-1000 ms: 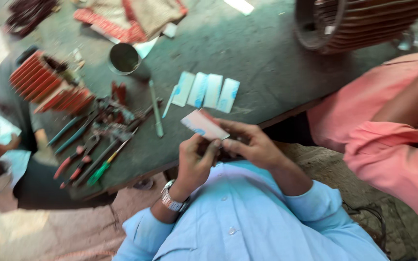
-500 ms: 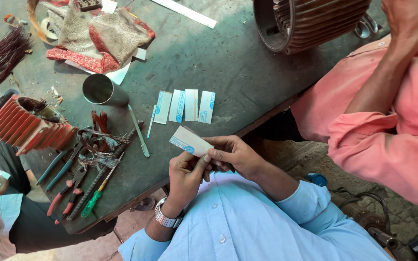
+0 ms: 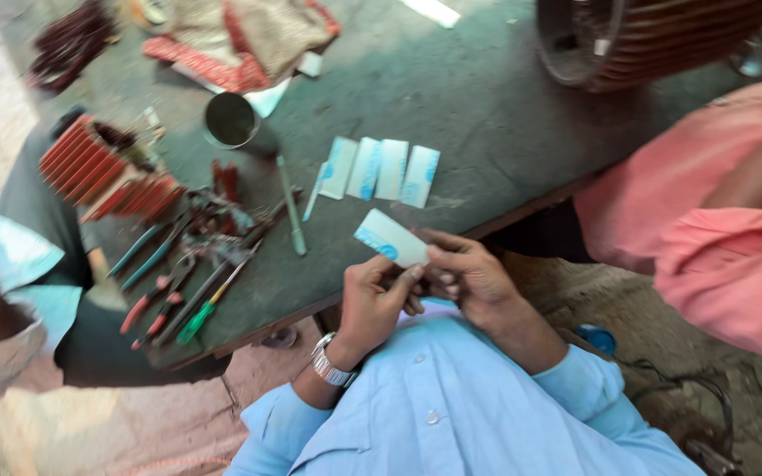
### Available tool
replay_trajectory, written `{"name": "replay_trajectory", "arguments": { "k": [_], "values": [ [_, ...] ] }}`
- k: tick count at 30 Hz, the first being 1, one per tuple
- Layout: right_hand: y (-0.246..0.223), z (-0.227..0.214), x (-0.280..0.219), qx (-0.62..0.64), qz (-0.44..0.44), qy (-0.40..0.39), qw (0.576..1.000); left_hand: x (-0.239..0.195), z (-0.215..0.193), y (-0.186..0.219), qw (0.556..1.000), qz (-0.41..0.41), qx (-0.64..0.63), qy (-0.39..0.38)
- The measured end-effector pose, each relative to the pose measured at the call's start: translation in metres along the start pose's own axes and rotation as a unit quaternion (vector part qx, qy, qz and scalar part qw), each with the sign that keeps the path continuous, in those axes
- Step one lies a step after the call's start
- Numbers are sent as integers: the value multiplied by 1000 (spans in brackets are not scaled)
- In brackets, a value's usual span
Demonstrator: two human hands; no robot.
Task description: The person wraps small rectangular paper pieces around metal strips using a flat metal tool. The person repeatedly folds and presses the paper to secure it around the strips. A coworker works on a motor housing nearby.
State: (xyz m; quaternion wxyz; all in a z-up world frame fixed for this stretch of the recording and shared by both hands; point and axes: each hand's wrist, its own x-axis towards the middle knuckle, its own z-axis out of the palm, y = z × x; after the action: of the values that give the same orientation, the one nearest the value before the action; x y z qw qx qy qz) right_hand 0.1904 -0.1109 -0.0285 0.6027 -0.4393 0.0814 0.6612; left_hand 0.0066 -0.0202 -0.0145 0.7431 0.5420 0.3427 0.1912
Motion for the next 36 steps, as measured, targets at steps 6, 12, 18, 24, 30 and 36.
{"name": "replay_trajectory", "arguments": {
  "k": [6,12,18,24,30,36],
  "values": [
    [-57,4,-22,-129,-278,16,952,-3,-45,13,992,-63,-105,19],
    [-11,26,-4,-266,-140,-146,943,-2,-29,28,982,-38,-174,-65],
    [-13,42,-16,-259,-115,-172,944,0,-17,33,996,-1,-79,-46],
    [-10,35,-9,-116,-84,-124,982,2,-7,29,997,59,19,-44],
    [-71,16,-22,-83,-328,-10,941,5,-19,32,991,-33,-107,-70],
    [-49,16,-11,-242,-174,-46,954,13,-15,25,985,-48,-59,-154]
  ]
}}
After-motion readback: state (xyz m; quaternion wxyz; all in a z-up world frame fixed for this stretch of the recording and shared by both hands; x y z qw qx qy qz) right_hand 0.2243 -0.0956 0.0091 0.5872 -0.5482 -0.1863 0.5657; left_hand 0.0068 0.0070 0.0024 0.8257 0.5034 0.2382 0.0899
